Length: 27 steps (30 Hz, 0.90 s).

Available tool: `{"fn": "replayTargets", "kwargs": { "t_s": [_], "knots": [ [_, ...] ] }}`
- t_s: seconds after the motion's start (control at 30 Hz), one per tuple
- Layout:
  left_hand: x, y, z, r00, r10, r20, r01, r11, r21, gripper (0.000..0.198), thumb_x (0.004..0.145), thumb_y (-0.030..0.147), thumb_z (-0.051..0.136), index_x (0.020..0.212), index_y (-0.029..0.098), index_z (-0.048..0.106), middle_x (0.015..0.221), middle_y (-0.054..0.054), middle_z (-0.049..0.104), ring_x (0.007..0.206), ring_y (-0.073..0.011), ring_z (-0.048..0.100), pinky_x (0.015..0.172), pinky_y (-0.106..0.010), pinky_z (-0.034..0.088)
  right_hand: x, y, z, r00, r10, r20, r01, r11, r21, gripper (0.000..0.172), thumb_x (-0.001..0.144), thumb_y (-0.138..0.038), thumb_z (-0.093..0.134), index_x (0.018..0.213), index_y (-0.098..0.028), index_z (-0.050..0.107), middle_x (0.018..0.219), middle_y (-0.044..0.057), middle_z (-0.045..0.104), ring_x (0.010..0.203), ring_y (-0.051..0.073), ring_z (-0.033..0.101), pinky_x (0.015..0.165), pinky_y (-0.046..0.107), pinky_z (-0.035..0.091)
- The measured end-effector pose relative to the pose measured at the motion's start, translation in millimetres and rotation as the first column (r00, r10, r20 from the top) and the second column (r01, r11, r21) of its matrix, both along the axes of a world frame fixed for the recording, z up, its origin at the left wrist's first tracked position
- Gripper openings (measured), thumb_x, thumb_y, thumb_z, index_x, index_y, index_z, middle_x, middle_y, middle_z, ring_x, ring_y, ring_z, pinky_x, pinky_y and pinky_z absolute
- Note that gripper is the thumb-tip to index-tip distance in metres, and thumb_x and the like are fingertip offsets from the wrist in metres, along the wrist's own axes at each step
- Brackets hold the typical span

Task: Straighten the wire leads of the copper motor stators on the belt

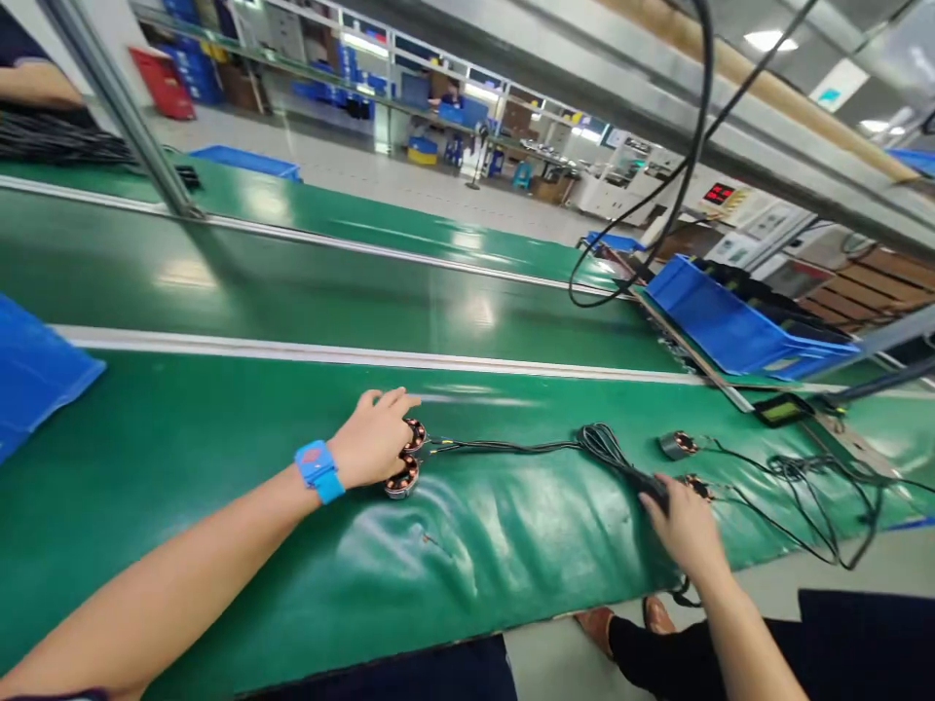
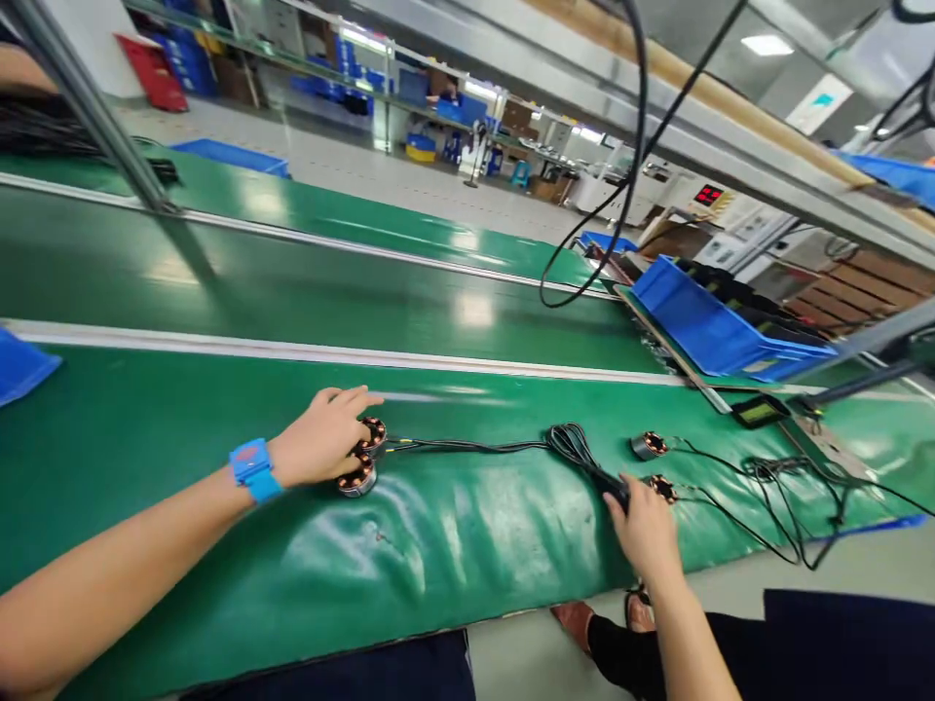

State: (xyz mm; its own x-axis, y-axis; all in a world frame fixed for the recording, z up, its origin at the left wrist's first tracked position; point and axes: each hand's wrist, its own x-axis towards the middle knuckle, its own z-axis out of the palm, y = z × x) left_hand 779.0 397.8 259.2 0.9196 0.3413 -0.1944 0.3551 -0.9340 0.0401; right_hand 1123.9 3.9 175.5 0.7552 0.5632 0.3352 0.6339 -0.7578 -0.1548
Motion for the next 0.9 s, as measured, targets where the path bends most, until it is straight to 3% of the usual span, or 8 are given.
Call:
{"fn": "replayTargets", "kwargs": {
  "t_s": [0.07,0.13,0.23,0.37,0.47,0.57,0.77,0.9],
  "knots": [
    [0.6,-5.9,-5.6,1.0,0.02,-0.001,-0.02,1.0,-0.022,0.018,0.085,0.022,0.069,0.097,0.016,0.082,0.159,-0.015,0.052,0.152,-0.0376,0.04,0.119,-0.056,0.037,-0.1,2.7,-18.2,0.994,-0.028,0.105,0.039,0.993,-0.107,0.08,0.094,-0.066,0.029,0.132,-0.003,0.061,0.124,0.03,0.067,0.112,0.047,0.065,0.092,0.065,0.054],
    [-2.9,-4.8,-10.8,0.999,0.033,0.015,-0.033,0.999,-0.03,0.017,0.087,0.025,0.071,0.098,0.017,0.081,0.156,-0.015,0.055,0.149,-0.0362,0.044,0.115,-0.056,0.04,-10.7,9.7,-15.4,0.961,0.013,0.275,0.021,0.993,-0.12,0.08,0.098,-0.067,0.031,0.142,-0.005,0.055,0.139,0.03,0.061,0.123,0.05,0.06,0.096,0.068,0.05],
    [-15.2,0.6,-19.1,0.994,0.045,0.098,-0.041,0.998,-0.043,0.024,0.086,0.033,0.077,0.107,0.021,0.08,0.157,-0.015,0.054,0.146,-0.0371,0.047,0.112,-0.056,0.042,-42.1,41.8,9.8,0.877,0.294,0.381,-0.291,0.954,-0.067,0.061,0.102,-0.06,0.044,0.136,-0.012,0.06,0.129,0.024,0.068,0.115,0.041,0.066,0.095,0.059,0.052],
    [-41.1,-2.0,-36.6,0.879,-0.032,0.475,0.045,0.999,-0.015,0.027,0.095,0.047,0.07,0.109,0.025,0.076,0.134,-0.01,0.069,0.119,-0.0285,0.065,0.099,-0.045,0.046,-101.2,122.8,33.1,0.696,0.668,0.264,-0.709,0.697,0.108,0.02,0.102,-0.034,0.063,0.118,-0.022,0.067,0.109,0.008,0.074,0.102,0.023,0.069,0.094,0.041,0.052],
    [-57.2,-11.7,-51.8,0.737,-0.156,0.657,0.172,0.984,0.041,0.03,0.101,0.05,0.061,0.098,0.023,0.072,0.104,-0.004,0.074,0.098,-0.02,0.067,0.091,-0.036,0.043,-136.2,185.4,30.0,0.54,0.815,0.212,-0.841,0.512,0.175,0.014,0.1,-0.027,0.066,0.113,-0.024,0.07,0.113,0.006,0.075,0.107,0.021,0.067,0.097,0.04,0.051],
    [-64.5,-17.3,-64.0,0.676,-0.232,0.699,0.24,0.967,0.089,0.019,0.103,0.039,0.061,0.101,0.022,0.07,0.103,-0.003,0.076,0.1,-0.0189,0.067,0.092,-0.035,0.041,-149.6,227.9,19.0,0.441,0.866,0.238,-0.897,0.417,0.144,0.013,0.097,-0.026,0.07,0.11,-0.025,0.073,0.118,0.006,0.073,0.11,0.022,0.064,0.097,0.04,0.05],
    [-58.0,-5.0,-83.2,0.718,-0.236,0.655,0.261,0.963,0.06,0.026,0.103,0.049,0.058,0.101,0.027,0.072,0.14,-0.005,0.068,0.138,-0.0263,0.054,0.117,-0.042,0.031,-145.5,244.7,2.3,0.452,0.842,0.295,-0.891,0.445,0.094,0.004,0.097,-0.024,0.071,0.095,-0.024,0.075,0.113,0.004,0.075,0.111,0.021,0.061,0.097,0.038,0.048],
    [-53.4,4.8,-86.3,0.699,-0.283,0.656,0.295,0.951,0.096,0.034,0.096,0.063,0.062,0.102,0.031,0.072,0.142,0.0,0.067,0.145,-0.0233,0.049,0.128,-0.039,0.016,-144.7,232.2,11.9,0.489,0.847,0.209,-0.872,0.474,0.123,0.009,0.094,-0.033,0.075,0.1,-0.026,0.074,0.117,0.004,0.074,0.11,0.023,0.063,0.094,0.04,0.05]
  ]
}}
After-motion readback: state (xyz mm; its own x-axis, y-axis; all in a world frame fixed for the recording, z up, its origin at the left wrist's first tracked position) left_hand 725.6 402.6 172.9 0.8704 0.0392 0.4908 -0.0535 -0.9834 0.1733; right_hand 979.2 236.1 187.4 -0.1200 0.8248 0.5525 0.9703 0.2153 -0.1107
